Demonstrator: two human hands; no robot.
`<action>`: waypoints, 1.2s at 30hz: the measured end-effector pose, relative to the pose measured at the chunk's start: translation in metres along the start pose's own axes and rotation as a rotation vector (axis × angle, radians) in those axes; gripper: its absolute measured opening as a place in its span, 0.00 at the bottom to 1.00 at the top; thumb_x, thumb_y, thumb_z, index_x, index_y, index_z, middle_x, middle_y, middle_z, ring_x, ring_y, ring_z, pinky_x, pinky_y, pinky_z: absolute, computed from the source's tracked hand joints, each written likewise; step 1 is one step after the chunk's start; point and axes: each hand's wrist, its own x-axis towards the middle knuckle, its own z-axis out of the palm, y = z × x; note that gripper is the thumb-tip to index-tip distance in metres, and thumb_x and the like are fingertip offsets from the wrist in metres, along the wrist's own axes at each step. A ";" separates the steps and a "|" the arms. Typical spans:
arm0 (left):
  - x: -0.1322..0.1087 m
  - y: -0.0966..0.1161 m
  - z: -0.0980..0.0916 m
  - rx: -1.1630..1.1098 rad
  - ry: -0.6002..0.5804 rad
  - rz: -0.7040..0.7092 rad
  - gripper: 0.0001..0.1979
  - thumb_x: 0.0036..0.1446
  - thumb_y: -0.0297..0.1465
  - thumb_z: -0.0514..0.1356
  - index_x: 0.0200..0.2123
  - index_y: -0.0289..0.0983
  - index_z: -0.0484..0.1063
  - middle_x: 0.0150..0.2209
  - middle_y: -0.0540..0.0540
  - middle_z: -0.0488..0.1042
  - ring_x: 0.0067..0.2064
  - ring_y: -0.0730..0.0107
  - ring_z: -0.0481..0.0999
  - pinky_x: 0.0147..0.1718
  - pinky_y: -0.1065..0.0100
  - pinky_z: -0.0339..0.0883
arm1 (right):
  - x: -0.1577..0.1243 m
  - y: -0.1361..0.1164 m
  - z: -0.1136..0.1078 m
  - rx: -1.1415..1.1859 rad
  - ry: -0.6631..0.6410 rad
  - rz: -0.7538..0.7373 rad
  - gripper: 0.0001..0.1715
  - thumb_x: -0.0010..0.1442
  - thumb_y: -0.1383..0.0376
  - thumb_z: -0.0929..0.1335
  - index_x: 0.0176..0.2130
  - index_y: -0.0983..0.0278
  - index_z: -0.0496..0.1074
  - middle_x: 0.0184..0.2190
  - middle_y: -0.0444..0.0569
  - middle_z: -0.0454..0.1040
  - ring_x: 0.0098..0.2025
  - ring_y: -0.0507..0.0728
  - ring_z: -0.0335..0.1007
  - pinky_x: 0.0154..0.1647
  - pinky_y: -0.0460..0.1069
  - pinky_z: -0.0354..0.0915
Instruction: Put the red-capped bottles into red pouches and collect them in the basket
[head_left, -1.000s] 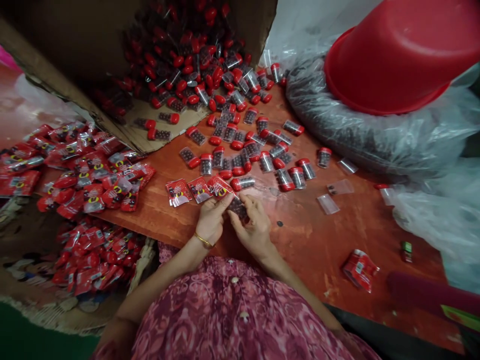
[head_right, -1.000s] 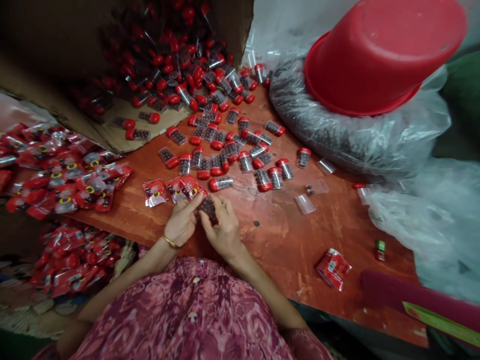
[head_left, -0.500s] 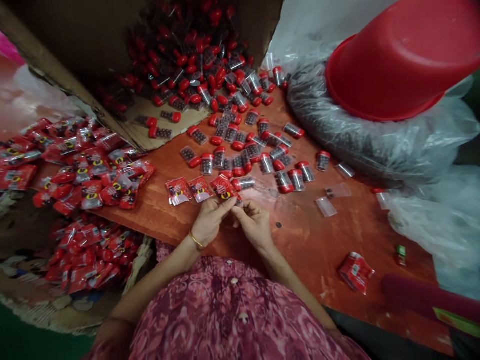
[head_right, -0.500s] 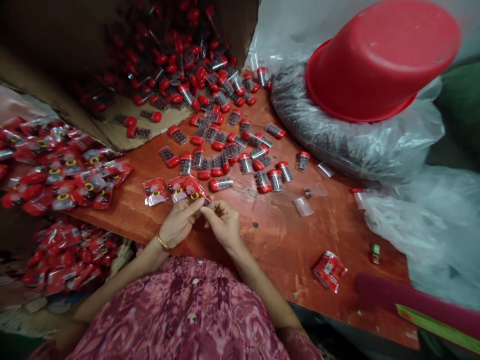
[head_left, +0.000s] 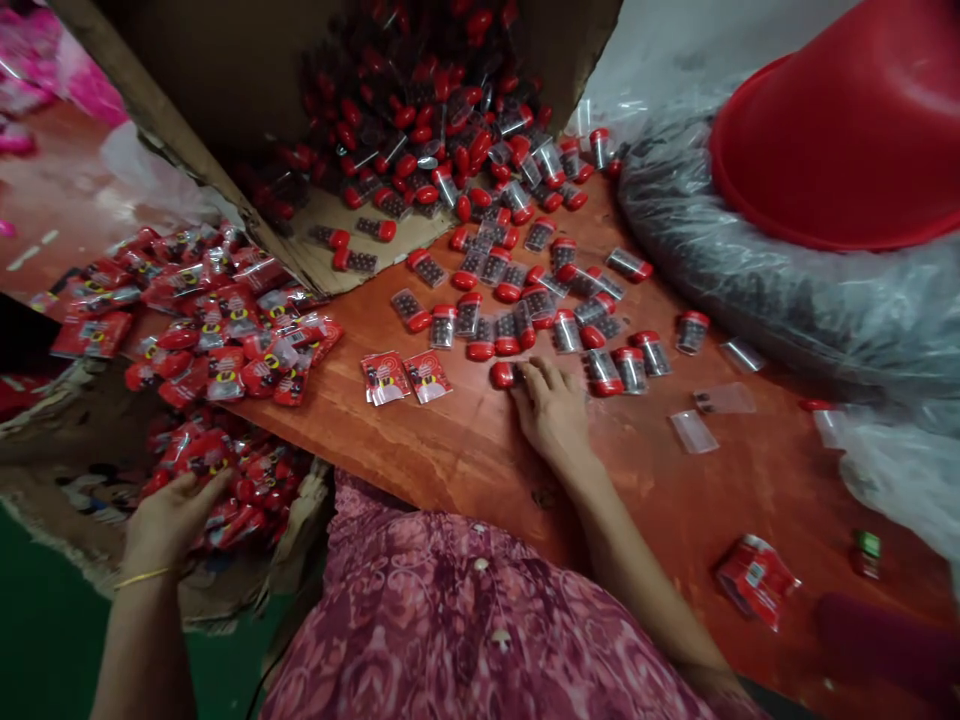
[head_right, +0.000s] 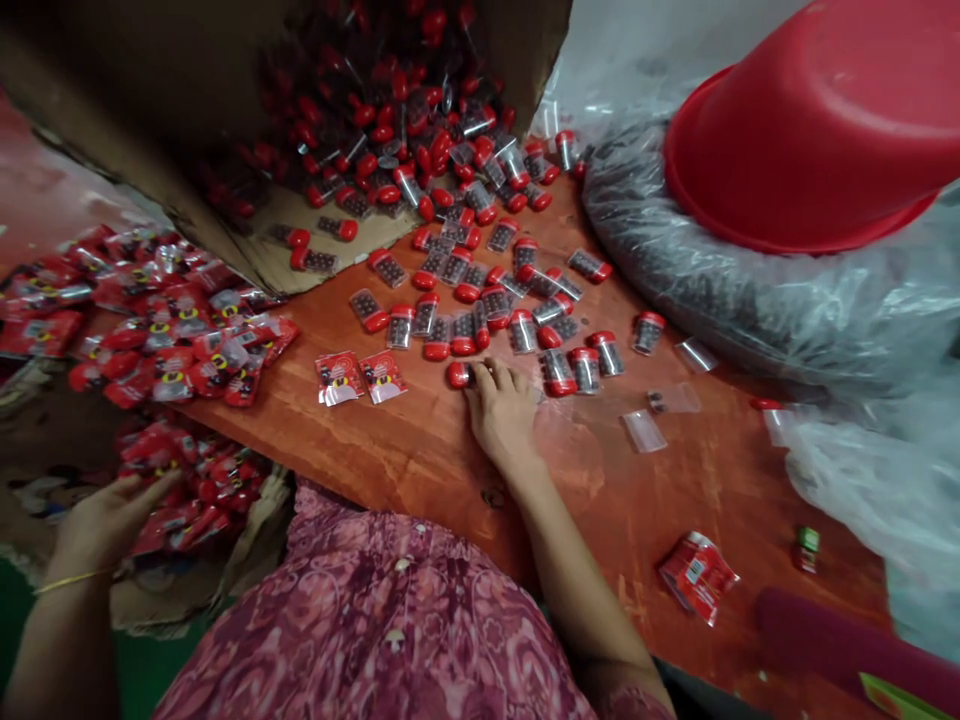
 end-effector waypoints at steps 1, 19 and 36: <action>0.001 -0.006 -0.005 0.103 0.091 0.007 0.15 0.30 0.42 0.69 0.17 0.41 0.67 0.29 0.54 0.79 0.50 0.45 0.71 0.48 0.38 0.58 | -0.003 0.003 0.001 -0.027 -0.011 -0.009 0.16 0.61 0.63 0.61 0.46 0.67 0.69 0.47 0.59 0.71 0.45 0.62 0.63 0.46 0.57 0.59; -0.018 0.110 0.175 0.447 -0.251 0.837 0.13 0.58 0.35 0.53 0.40 0.45 0.77 0.51 0.44 0.72 0.62 0.49 0.57 0.58 0.39 0.44 | -0.028 -0.010 -0.001 0.074 0.204 0.012 0.12 0.57 0.64 0.65 0.43 0.64 0.70 0.47 0.56 0.70 0.48 0.62 0.63 0.48 0.58 0.61; -0.055 0.144 0.150 0.039 -0.122 0.904 0.11 0.56 0.34 0.55 0.37 0.41 0.77 0.53 0.43 0.71 0.61 0.54 0.58 0.61 0.44 0.35 | 0.008 -0.073 0.000 1.167 0.008 0.342 0.14 0.57 0.56 0.64 0.36 0.63 0.70 0.31 0.47 0.74 0.32 0.53 0.68 0.35 0.48 0.65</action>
